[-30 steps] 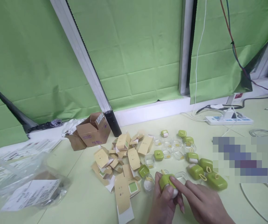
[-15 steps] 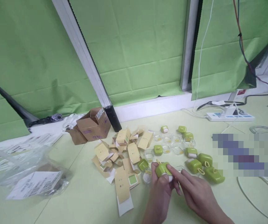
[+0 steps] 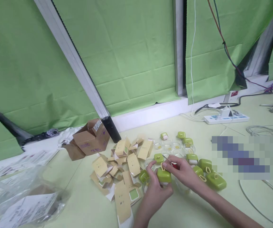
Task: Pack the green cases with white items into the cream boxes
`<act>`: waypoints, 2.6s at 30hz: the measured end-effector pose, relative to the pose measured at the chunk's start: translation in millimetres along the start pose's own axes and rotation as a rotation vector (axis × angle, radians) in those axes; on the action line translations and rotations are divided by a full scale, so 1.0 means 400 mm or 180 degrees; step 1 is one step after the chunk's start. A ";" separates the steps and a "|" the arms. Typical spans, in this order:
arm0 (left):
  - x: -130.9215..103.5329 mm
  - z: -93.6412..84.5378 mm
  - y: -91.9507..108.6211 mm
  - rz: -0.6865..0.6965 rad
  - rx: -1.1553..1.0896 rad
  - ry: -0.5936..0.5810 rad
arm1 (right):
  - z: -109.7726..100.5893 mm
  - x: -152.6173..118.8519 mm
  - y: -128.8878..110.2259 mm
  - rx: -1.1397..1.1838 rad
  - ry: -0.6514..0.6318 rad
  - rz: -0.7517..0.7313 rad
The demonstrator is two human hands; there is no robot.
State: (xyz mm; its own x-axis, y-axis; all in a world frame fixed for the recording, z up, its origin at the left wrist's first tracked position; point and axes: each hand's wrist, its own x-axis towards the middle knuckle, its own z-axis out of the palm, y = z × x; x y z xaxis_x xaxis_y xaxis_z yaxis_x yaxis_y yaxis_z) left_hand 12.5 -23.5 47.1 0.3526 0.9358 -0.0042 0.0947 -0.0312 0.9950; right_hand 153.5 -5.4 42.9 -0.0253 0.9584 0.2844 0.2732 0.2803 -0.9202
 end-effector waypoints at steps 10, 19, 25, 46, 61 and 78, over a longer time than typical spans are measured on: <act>-0.003 -0.018 -0.054 0.0221 0.1954 0.0001 | -0.075 0.049 0.049 -0.0042 0.0698 0.0029; 0.029 0.014 -0.049 0.0051 -0.0506 0.0818 | -0.016 0.016 0.040 0.0176 0.0283 0.0108; 0.006 0.046 -0.040 -0.0172 -0.2710 0.0885 | -0.003 -0.009 0.040 0.0330 -0.0055 0.0167; 0.004 0.017 -0.070 -0.0306 -0.1822 0.0549 | -0.053 -0.039 0.040 -0.0690 -0.0803 -0.1054; 0.026 0.053 -0.031 -0.0306 -0.2166 0.0846 | -0.027 -0.047 0.029 -0.0430 -0.0131 -0.0508; 0.046 0.050 -0.053 -0.0259 -0.1900 0.0797 | 0.000 -0.061 0.058 -0.0532 0.0265 -0.0651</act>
State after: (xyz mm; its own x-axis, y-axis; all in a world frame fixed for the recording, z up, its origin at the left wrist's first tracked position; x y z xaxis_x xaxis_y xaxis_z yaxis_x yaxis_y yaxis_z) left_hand 35.7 -12.5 24.0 0.1318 0.9827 -0.1303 -0.4469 0.1762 0.8771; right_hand 160.7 -22.3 14.4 -0.0190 0.8731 0.4872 0.4255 0.4481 -0.7863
